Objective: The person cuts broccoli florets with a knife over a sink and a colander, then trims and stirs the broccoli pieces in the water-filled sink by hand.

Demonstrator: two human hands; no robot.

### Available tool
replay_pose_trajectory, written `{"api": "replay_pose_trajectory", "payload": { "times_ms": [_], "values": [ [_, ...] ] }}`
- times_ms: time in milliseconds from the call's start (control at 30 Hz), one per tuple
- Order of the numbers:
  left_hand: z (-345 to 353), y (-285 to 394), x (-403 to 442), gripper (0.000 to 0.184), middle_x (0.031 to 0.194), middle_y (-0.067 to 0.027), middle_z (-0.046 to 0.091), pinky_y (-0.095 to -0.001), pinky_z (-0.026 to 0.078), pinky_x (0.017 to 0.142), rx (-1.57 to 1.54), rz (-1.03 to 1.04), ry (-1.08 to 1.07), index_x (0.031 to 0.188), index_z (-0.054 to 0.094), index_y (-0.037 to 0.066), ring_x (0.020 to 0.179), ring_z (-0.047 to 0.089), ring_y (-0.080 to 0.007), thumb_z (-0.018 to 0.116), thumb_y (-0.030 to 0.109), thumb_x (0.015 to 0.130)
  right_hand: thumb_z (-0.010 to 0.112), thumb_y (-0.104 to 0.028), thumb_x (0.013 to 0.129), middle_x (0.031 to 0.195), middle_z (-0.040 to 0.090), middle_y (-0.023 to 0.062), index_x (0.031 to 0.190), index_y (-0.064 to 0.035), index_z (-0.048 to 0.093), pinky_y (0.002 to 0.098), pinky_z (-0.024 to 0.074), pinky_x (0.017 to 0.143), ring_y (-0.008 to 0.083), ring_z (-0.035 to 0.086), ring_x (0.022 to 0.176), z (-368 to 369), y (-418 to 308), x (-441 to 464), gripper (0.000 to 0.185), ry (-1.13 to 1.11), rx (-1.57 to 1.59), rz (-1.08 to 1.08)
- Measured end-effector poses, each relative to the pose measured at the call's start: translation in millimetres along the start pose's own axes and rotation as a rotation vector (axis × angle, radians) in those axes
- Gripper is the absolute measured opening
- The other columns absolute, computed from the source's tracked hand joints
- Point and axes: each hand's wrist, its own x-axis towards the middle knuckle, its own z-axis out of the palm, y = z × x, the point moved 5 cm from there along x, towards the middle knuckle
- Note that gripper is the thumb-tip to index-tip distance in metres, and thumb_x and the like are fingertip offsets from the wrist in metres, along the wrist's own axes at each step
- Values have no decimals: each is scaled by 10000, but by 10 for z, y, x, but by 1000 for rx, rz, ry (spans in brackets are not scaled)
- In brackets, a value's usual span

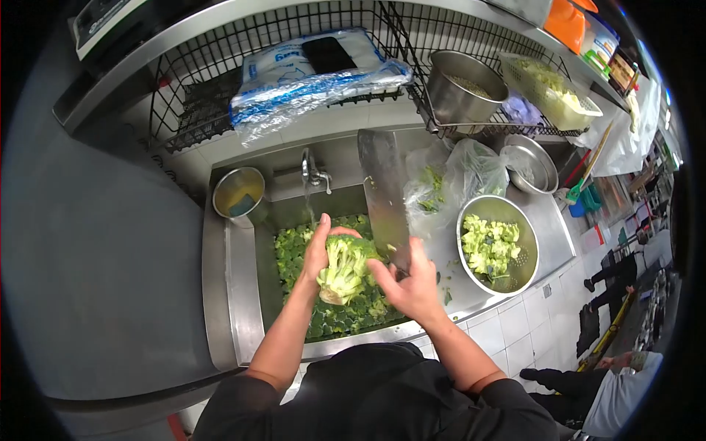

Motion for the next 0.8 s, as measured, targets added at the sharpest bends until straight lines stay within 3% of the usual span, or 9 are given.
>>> {"api": "replay_pose_trajectory", "payload": {
  "times_ms": [67,200,400,467,600,633,667,767,800],
  "values": [
    [45,-150,-74,710,838,-126,709,-289,572,670,-29,-45,-34,986,690,-26,693,683,-169,366,605,1018,805,-121,835,676,596,-9,1101,-28,574,243,418,501,31,503,553,41,178,-23,364,19,23,63],
    [194,-129,-222,583,874,-65,684,-263,526,717,280,110,-67,1045,688,-14,754,648,-132,429,508,1041,845,-192,803,659,562,-40,1142,-29,632,229,399,507,28,462,550,14,279,-6,432,-75,109,141],
    [176,-33,-236,531,909,-41,682,-253,506,735,431,99,-75,1066,694,-8,789,625,-98,496,484,1029,819,-168,836,648,532,-90,964,-29,691,207,355,498,6,440,563,21,443,-53,229,-158,236,278],
    [205,43,-285,571,956,-61,692,-264,510,771,521,191,-145,1085,694,-17,835,636,-108,490,513,1024,805,-167,850,641,535,-87,936,-27,696,207,356,497,5,445,565,26,454,-56,197,-119,297,291],
    [-93,-64,-203,762,1098,-105,685,-318,485,939,561,249,-250,1221,631,-46,1042,623,-166,637,639,887,756,-141,888,673,592,-60,952,-15,701,205,394,509,4,508,589,-28,370,52,152,-61,389,259],
    [-83,-10,-222,757,1150,-102,676,-325,469,972,511,264,-306,1267,607,-42,1091,606,-174,766,549,822,754,-142,895,727,618,-60,956,-12,707,206,408,550,8,508,633,-39,333,87,151,-54,383,233],
    [-64,-10,-242,757,1150,-102,676,-325,469,972,513,269,-305,1267,607,-42,1091,606,-174,766,549,822,752,-144,901,780,644,-61,960,-10,714,208,422,591,12,507,678,-44,306,110,151,-46,378,208],
    [310,200,-442,545,1130,-75,684,-307,482,929,475,237,-274,1265,624,-19,1031,613,-142,799,180,790,737,-131,912,868,695,-38,1039,-5,714,201,451,647,15,539,729,77,302,123,180,-78,397,168],
    [316,189,-434,545,1130,-75,684,-307,482,929,476,239,-272,1265,624,-19,1031,613,-142,799,180,790,737,-131,912,868,695,-38,1039,-5,714,201,451,647,15,539,729,73,309,127,180,-80,398,166]
  ]
}}
